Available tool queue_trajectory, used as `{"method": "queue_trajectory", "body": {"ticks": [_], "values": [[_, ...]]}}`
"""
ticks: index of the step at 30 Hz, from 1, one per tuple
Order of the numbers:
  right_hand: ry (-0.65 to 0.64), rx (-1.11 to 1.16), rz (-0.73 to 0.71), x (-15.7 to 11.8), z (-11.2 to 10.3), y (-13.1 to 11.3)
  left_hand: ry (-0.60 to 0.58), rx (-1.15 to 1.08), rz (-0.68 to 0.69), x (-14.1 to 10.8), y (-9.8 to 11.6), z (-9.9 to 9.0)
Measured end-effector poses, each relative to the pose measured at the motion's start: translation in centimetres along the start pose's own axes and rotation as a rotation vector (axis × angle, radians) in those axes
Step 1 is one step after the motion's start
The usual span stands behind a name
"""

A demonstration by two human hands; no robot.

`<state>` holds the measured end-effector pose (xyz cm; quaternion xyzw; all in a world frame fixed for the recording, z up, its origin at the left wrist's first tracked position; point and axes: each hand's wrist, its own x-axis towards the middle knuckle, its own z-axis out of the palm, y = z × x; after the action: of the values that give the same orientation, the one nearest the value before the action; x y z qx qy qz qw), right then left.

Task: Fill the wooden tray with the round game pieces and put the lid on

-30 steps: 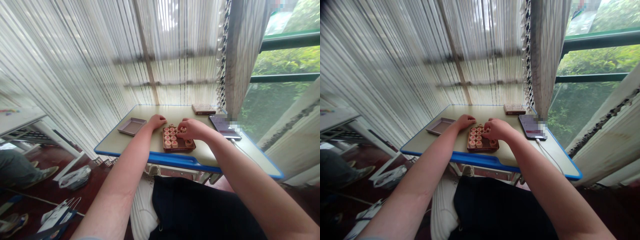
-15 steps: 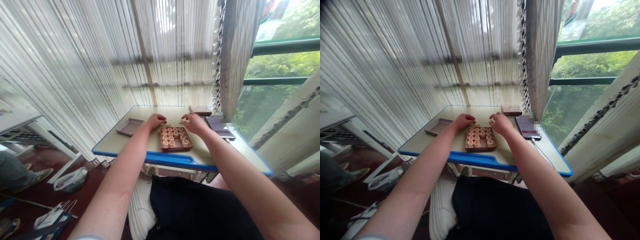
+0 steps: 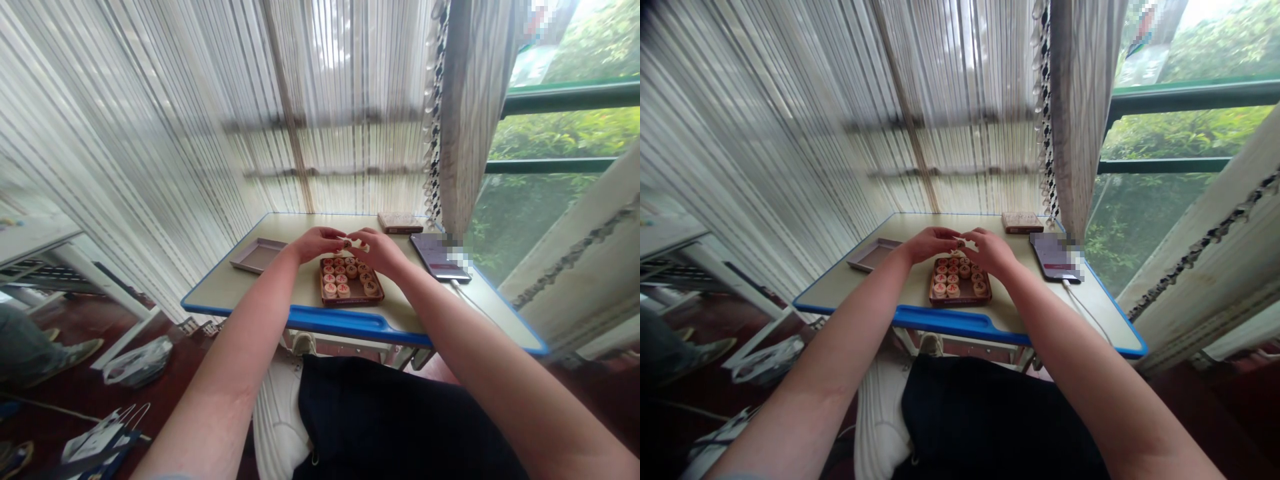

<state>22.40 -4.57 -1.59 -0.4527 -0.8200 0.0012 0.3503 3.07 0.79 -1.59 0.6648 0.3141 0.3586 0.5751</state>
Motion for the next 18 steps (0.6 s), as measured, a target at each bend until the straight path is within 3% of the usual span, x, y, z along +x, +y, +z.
{"method": "queue_trajectory", "body": {"ticks": [6, 12, 18], "values": [[-0.04, -0.035, 0.051, 0.01, -0.32, -0.59, -0.009, 0.008, -0.028, -0.26, 0.61, 0.39], [0.032, -0.092, 0.136, 0.23, -0.31, -0.28, -0.063, 0.003, -0.101, -0.53, 0.99, 0.55], [0.04, -0.081, 0.114, 0.12, -0.27, -0.51, -0.001, 0.071, -0.087, -0.43, 0.98, 0.71]]}}
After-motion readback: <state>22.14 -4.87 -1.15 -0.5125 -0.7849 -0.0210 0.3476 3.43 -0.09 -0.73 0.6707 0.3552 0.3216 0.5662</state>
